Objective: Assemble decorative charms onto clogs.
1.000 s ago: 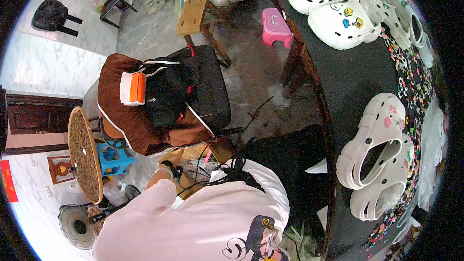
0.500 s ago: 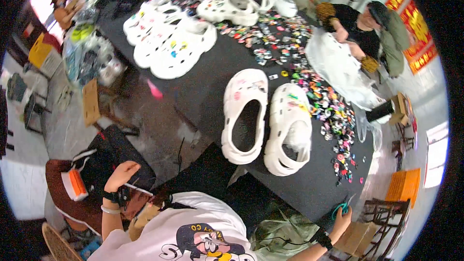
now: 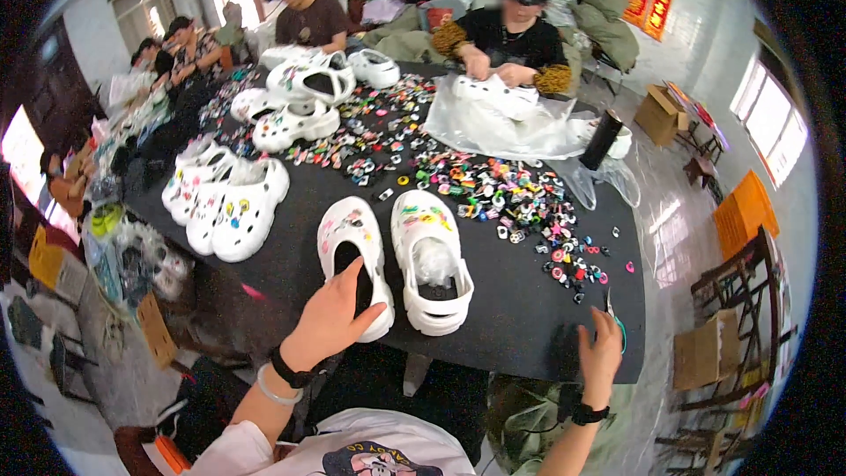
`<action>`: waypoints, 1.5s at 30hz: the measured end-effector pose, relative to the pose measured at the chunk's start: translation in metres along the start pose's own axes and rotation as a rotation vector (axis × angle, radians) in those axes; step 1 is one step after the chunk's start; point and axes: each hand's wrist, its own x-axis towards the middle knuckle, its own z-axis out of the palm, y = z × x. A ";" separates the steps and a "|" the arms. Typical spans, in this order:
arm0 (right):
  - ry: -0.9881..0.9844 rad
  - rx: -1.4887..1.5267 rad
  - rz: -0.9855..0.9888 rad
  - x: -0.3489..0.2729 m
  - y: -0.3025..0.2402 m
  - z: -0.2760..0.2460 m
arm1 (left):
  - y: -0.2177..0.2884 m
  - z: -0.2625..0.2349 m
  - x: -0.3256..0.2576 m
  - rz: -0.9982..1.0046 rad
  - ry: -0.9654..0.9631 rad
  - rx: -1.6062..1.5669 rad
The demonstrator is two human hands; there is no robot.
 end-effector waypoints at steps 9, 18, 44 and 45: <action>-0.556 1.191 0.083 0.021 -0.114 0.096 | -0.014 0.029 0.027 0.096 -0.136 -0.065; -0.524 0.972 -0.127 -0.026 -0.185 0.069 | -0.056 0.004 0.032 0.042 -0.333 -0.389; -0.647 1.159 -0.841 -0.038 -0.246 0.030 | -0.045 -0.033 0.101 0.354 -0.535 -0.062; -0.468 1.134 -0.735 -0.028 -0.233 0.032 | -0.049 -0.033 0.104 0.262 -0.558 0.047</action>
